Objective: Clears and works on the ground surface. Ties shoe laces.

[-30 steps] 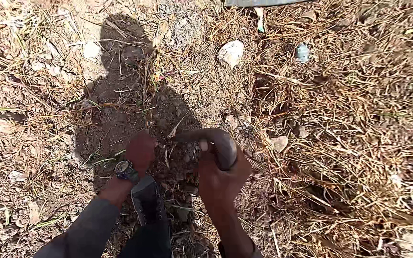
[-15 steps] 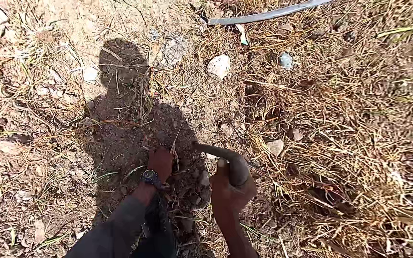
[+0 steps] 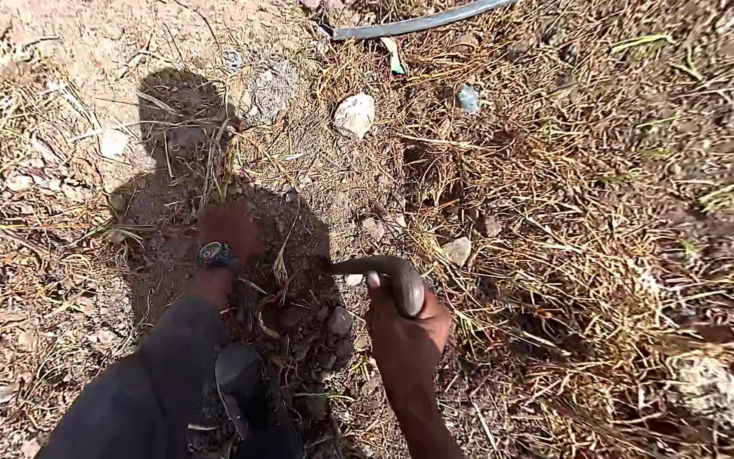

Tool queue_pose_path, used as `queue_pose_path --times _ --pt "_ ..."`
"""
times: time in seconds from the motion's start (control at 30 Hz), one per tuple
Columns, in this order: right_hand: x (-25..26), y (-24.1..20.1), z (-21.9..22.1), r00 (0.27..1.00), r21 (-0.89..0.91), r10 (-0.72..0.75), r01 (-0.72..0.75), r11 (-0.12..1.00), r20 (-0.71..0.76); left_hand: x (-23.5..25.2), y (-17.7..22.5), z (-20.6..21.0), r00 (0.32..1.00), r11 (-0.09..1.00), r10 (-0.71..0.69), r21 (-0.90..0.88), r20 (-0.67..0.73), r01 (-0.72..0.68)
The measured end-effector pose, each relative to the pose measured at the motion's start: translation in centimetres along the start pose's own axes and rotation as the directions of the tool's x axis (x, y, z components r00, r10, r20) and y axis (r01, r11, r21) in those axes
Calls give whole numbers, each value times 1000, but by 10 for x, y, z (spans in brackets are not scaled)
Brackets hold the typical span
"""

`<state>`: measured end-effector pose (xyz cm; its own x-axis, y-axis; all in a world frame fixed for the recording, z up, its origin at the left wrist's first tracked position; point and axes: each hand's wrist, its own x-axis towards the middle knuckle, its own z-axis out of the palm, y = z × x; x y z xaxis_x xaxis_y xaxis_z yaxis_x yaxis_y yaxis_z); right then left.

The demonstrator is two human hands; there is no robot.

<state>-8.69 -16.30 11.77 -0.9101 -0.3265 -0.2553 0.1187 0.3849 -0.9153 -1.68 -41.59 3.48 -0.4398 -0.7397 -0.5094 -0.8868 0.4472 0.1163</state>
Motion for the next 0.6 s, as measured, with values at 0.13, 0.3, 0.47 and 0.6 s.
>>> queue_pose_path --times 0.13,0.3,0.47,0.6 --pt "-18 -33 -39 988 185 -17 45 982 -151 18 -22 21 999 1000 5 30 -41 -4" --pt "-2 23 -22 991 235 30 1 972 -128 18 -35 18 991 994 102 -35 -85 -105" --pt "-11 -12 -39 982 213 99 -62 975 -164 -22 -8 10 911 911 407 -37 -71 -410" --pt "-17 -15 -41 979 259 -59 109 960 -194 -56 27 13 836 842 529 29 142 -538"
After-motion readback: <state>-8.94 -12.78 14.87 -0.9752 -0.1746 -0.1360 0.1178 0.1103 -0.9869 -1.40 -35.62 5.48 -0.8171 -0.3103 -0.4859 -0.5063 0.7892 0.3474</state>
